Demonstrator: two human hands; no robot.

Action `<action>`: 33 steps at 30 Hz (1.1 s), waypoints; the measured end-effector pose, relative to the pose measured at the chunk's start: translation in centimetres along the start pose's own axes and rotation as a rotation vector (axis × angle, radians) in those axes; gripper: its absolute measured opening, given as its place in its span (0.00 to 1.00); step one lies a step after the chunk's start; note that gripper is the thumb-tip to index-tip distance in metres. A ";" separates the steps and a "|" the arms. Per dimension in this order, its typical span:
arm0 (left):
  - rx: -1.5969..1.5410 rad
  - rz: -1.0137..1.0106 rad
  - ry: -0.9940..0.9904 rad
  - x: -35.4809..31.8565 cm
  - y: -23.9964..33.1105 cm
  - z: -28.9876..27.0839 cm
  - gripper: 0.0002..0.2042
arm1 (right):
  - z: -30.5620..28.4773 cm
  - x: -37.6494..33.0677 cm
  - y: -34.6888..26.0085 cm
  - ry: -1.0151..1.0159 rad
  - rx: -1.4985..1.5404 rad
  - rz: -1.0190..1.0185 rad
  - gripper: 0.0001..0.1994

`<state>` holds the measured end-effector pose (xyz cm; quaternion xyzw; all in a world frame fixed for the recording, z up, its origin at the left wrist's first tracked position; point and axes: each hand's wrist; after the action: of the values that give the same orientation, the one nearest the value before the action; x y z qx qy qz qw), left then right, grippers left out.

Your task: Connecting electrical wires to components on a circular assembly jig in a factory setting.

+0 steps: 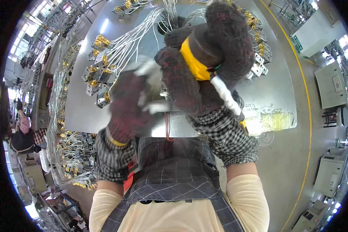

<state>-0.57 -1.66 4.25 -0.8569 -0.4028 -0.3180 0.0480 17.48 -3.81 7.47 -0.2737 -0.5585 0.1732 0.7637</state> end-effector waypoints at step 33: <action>-0.004 0.177 -0.282 -6.1 -3.9 -1.1 0.24 | 1.1 0.7 0.3 -0.018 0.382 0.004 0.38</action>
<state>-6.83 -3.40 0.91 -0.9253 -0.3279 -0.1900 0.0170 16.68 -2.91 8.05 -0.1235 -0.5216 0.2800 0.7964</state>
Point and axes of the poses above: each hand's wrist, its own x-axis towards the middle knuckle, its own z-axis out of the palm, y = z × x, and after that the axes turned 9 degrees about x, right-handed
